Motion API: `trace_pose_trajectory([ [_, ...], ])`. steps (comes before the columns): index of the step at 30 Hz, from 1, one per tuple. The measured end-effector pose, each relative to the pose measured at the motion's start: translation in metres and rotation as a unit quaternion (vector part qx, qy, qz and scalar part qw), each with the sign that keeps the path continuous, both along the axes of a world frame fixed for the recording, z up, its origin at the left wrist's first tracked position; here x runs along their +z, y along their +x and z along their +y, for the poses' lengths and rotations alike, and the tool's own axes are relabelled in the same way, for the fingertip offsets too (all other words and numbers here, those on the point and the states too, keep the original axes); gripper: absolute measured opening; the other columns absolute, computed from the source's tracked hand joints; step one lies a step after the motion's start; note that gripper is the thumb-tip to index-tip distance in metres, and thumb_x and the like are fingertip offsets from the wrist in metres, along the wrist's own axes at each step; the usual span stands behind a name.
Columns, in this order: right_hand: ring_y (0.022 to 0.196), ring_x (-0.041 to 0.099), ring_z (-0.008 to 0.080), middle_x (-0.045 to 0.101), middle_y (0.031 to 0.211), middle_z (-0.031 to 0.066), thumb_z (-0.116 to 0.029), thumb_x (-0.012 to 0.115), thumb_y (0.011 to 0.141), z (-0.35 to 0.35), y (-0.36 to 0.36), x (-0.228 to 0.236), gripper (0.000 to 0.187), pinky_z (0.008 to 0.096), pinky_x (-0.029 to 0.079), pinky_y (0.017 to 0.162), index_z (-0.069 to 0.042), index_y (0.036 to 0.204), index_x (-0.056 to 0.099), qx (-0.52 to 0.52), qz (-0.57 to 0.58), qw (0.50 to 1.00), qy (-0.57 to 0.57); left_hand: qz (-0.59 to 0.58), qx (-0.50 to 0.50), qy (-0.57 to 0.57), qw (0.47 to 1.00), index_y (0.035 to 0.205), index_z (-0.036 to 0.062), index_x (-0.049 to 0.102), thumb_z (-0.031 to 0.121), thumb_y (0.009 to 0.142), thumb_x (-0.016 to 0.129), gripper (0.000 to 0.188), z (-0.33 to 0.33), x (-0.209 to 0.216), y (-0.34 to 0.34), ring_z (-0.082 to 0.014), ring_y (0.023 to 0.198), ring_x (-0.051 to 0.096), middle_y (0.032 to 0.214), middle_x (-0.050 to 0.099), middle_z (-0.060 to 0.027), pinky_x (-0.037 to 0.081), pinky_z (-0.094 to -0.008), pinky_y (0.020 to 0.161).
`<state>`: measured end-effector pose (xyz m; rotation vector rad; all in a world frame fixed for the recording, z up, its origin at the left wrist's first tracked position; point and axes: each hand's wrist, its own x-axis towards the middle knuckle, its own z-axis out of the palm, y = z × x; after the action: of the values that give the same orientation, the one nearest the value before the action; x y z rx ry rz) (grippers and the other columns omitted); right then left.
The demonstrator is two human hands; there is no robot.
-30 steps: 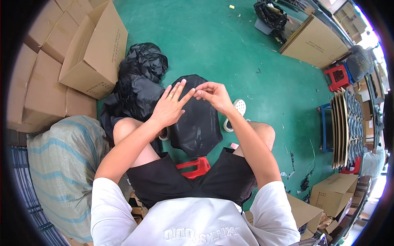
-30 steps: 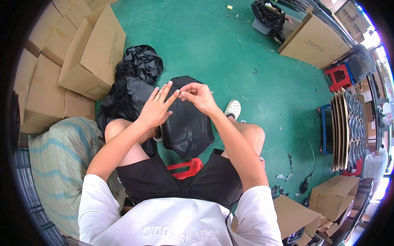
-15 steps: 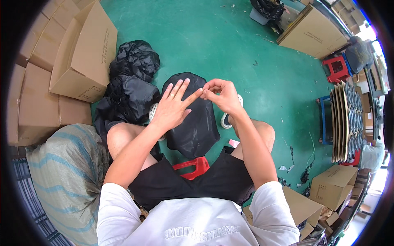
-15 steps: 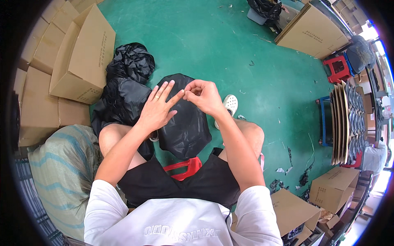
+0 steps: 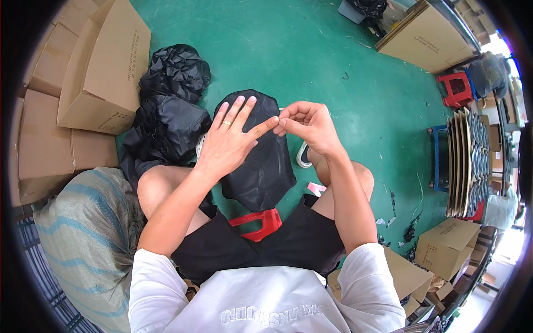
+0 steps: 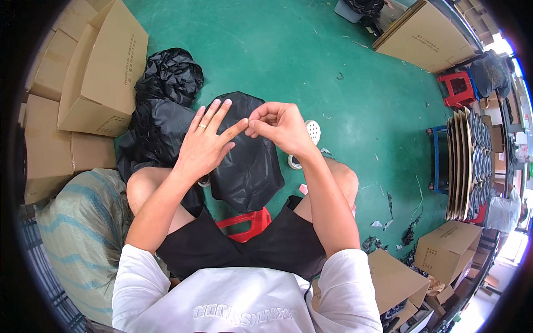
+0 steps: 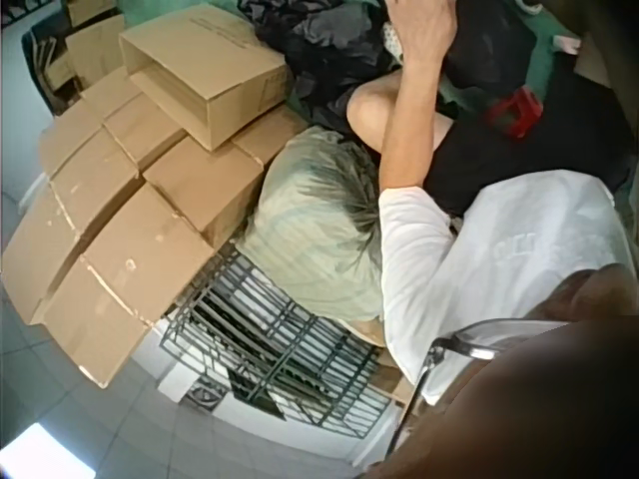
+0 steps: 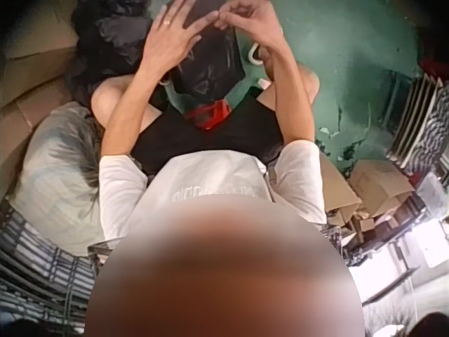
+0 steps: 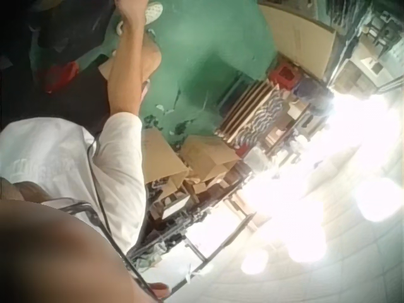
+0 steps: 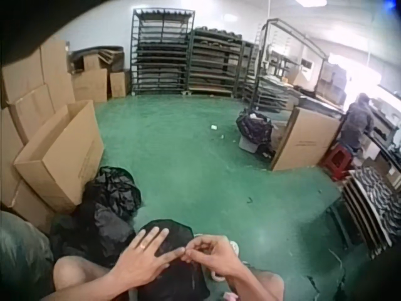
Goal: Inspecting and organizing black fabric bags or covers in a warehouse setting.
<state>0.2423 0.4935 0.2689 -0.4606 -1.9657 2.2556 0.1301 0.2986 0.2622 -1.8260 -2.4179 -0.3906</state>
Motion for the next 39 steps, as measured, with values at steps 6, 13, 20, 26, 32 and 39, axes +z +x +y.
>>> trace_pose_trajectory([
  [6, 0.072, 0.067, 0.0135, 0.069, 0.078, 0.0099, -0.002, 0.064, 0.086, -0.005, -0.002, -0.003, 0.006, 0.0252, 0.054, 0.068, 0.003, 0.088, 0.064, -0.005, -0.035, 0.999, 0.040, 0.012, -0.002, -0.027, 1.000, 0.142, 0.0320, 0.044, 0.022, 0.081, 0.071, 0.069, -0.003, -0.001, 0.000, -0.0306, 0.140, 0.032, 0.151, 0.032, -0.0129, 0.025, -0.0480, 0.115],
  [13, 0.071, 0.063, 0.0096, 0.064, 0.074, 0.0031, -0.002, 0.062, 0.084, -0.014, -0.003, -0.006, 0.003, 0.0231, 0.049, 0.065, 0.001, 0.085, 0.060, -0.018, -0.017, 0.995, 0.098, -0.003, -0.008, -0.026, 1.000, 0.143, 0.0279, 0.044, 0.022, 0.081, 0.071, 0.068, -0.005, -0.001, 0.002, -0.0311, 0.139, 0.032, 0.151, 0.034, -0.0112, 0.025, -0.0481, 0.114],
  [20, 0.065, 0.057, 0.0073, 0.061, 0.069, 0.0011, -0.001, 0.062, 0.081, -0.028, -0.004, -0.009, 0.006, 0.0240, 0.047, 0.061, 0.002, 0.082, 0.057, -0.080, 0.112, 0.981, 0.139, -0.161, -0.062, 0.044, 0.984, 0.148, 0.0056, 0.030, 0.024, 0.079, 0.074, 0.084, -0.007, -0.008, 0.014, -0.0352, 0.135, 0.039, 0.146, 0.041, -0.0160, 0.033, -0.0452, 0.110],
  [26, 0.069, 0.062, 0.0092, 0.063, 0.072, 0.0031, 0.000, 0.060, 0.082, -0.031, -0.002, -0.013, 0.008, 0.0240, 0.048, 0.064, 0.002, 0.088, 0.056, -0.095, 0.176, 0.974, 0.102, -0.246, -0.079, 0.117, 0.959, 0.150, 0.0043, 0.026, 0.019, 0.076, 0.078, 0.091, -0.003, -0.010, 0.020, -0.0352, 0.129, 0.046, 0.141, 0.046, -0.0188, 0.038, -0.0440, 0.105],
  [32, 0.073, 0.065, 0.0106, 0.068, 0.078, 0.0066, 0.003, 0.061, 0.081, -0.037, -0.003, -0.008, 0.015, 0.0233, 0.049, 0.066, 0.001, 0.096, 0.056, -0.121, 0.202, 0.968, 0.081, -0.205, -0.083, 0.132, 0.966, 0.149, 0.0047, 0.029, 0.018, 0.076, 0.078, 0.089, -0.004, -0.010, 0.015, -0.0341, 0.126, 0.049, 0.139, 0.048, -0.0168, 0.040, -0.0436, 0.103],
  [39, 0.074, 0.067, 0.0115, 0.070, 0.079, 0.0077, 0.005, 0.064, 0.080, -0.036, -0.004, -0.011, 0.019, 0.0244, 0.052, 0.069, 0.002, 0.098, 0.060, -0.134, 0.248, 0.938, 0.204, -0.230, -0.070, 0.158, 0.958, 0.149, 0.0110, 0.032, 0.021, 0.081, 0.072, 0.080, -0.003, -0.010, 0.015, -0.0327, 0.123, 0.050, 0.130, 0.053, -0.0131, 0.040, -0.0446, 0.101],
])
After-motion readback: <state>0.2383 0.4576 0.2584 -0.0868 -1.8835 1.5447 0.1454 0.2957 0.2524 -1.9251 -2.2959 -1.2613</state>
